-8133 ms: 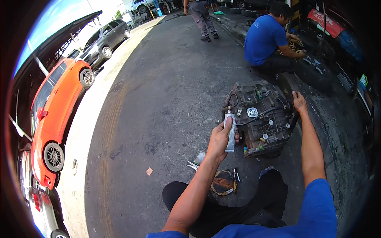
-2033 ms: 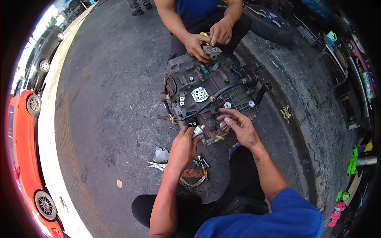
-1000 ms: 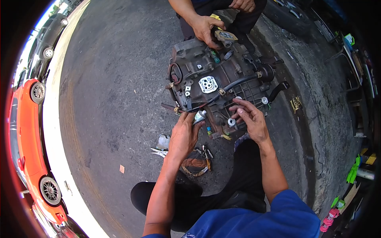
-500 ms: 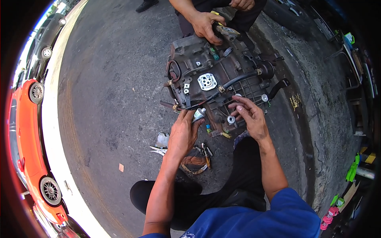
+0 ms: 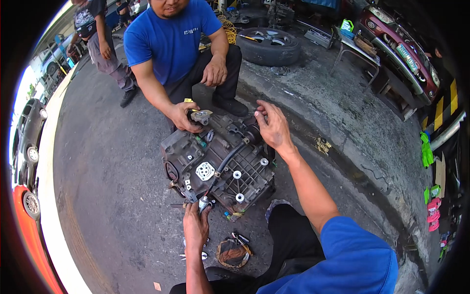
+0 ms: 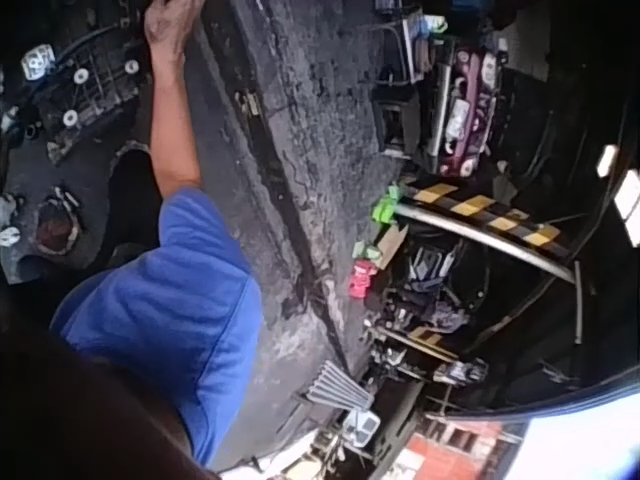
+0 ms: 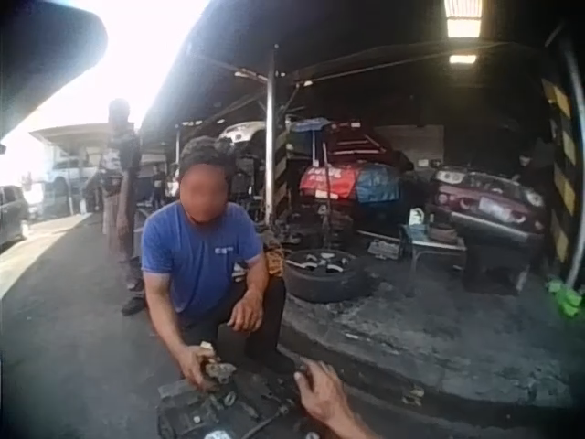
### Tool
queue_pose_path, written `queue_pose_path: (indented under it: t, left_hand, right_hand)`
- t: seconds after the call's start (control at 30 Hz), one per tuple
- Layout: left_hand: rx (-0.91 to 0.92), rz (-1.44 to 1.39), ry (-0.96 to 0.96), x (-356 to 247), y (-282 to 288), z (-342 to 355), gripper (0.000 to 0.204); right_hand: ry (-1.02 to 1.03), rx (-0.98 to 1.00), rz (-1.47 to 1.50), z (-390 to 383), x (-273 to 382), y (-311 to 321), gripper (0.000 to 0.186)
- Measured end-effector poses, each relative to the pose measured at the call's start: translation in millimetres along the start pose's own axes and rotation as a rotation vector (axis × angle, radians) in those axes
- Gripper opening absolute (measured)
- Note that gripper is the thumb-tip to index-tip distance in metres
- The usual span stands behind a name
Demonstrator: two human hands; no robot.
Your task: Applying sealant and inspecting components while repairing an automotive transmission.
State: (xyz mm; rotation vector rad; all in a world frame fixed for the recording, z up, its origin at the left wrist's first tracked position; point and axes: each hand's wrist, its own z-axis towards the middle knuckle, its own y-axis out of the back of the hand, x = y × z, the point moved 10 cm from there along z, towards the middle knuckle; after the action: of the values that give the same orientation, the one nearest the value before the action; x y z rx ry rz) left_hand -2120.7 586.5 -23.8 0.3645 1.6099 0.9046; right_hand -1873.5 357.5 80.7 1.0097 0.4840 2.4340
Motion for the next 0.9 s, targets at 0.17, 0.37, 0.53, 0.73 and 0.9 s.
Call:
queue_pose_path:
  t: [0.17, 0.37, 0.53, 0.73, 0.9]
  left_hand:
    - [-0.031, 0.018, -0.003, 3.1, 8.0, -6.4, 0.028]
    - [-0.122, 0.022, -0.044, -6.7, 32.9, -20.6, 0.026]
    - [-0.139, -0.034, -0.107, -33.3, 38.6, -31.4, 0.029]
    - [-0.197, -0.015, -0.072, -26.9, 56.2, -56.1, 0.031]
    - [-0.201, -0.023, -0.047, -24.5, 58.1, -59.4, 0.031]
  right_hand:
    - [-0.258, 0.127, 0.115, 44.6, -41.9, -2.5, 0.061]
    - [-0.27, -0.044, 0.557, 151.8, -7.3, 65.4, 0.079]
    - [-0.301, 0.037, 0.57, 175.5, -17.0, 85.5, 0.077]
    - [-0.412, 0.081, 0.536, 157.0, -26.0, 60.6, 0.077]
    - [-0.314, 0.052, 0.496, 162.1, -12.4, 73.2, 0.082]
